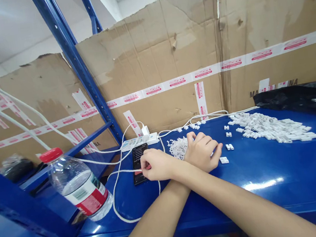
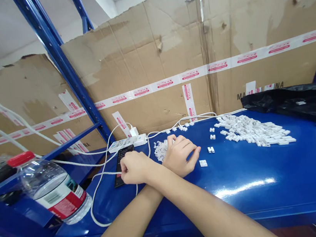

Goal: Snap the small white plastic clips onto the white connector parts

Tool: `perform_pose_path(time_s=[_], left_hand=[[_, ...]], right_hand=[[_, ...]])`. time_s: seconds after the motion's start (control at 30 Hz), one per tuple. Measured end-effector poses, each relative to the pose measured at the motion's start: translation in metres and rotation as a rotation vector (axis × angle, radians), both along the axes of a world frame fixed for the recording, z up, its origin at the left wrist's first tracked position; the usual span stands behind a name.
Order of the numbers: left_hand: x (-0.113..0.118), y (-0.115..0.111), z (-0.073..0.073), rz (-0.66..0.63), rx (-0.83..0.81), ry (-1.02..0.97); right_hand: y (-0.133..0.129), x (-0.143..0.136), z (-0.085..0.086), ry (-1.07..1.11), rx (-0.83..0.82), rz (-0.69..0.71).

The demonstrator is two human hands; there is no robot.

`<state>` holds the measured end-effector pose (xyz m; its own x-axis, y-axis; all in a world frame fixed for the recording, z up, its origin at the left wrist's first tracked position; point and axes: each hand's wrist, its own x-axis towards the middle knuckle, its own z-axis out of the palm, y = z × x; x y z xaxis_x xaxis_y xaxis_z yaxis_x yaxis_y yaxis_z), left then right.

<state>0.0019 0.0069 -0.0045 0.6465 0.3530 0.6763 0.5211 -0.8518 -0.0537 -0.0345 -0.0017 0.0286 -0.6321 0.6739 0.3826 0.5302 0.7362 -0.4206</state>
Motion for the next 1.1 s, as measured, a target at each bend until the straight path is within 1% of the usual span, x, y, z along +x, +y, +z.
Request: perform_pose_path(time_s=[0.1, 0.17, 0.23, 0.33, 0.4, 0.47, 0.6, 0.7, 0.8, 0.87, 1.1], left_hand=[[0.0, -0.002, 0.002, 0.022, -0.004, 0.01], [-0.002, -0.002, 0.003, 0.04, -0.009, 0.014], [-0.003, -0.001, 0.002, 0.042, -0.005, 0.017], [-0.003, 0.002, -0.001, 0.031, -0.003, 0.007], [-0.002, 0.003, -0.003, 0.03, -0.008, -0.016], [-0.002, 0.004, -0.004, 0.028, -0.011, -0.031], [-0.003, 0.006, -0.005, 0.018, -0.015, -0.016], [-0.004, 0.01, -0.007, 0.038, -0.026, 0.002], [-0.005, 0.015, -0.01, 0.024, -0.005, 0.026], [-0.006, 0.017, -0.011, 0.0, 0.017, 0.022], [-0.006, 0.018, -0.012, -0.029, 0.099, -0.051]], right_hand=[[-0.006, -0.003, -0.001, 0.0, 0.001, 0.191], [-0.008, -0.005, -0.002, -0.013, 0.025, 0.245], [-0.009, -0.005, -0.002, -0.019, 0.08, 0.19], [-0.006, -0.005, -0.002, 0.005, 0.13, -0.007], [-0.003, -0.004, -0.002, 0.029, 0.116, -0.1], [0.0, -0.004, -0.001, 0.053, 0.092, -0.159], [0.006, -0.004, 0.0, 0.126, 0.041, -0.301], [0.017, -0.002, -0.002, 0.174, -0.007, -0.397], [0.028, -0.001, -0.005, 0.19, -0.057, -0.441], [0.033, -0.003, -0.006, 0.186, -0.078, -0.442], [0.028, -0.006, -0.006, 0.128, -0.078, -0.392]])
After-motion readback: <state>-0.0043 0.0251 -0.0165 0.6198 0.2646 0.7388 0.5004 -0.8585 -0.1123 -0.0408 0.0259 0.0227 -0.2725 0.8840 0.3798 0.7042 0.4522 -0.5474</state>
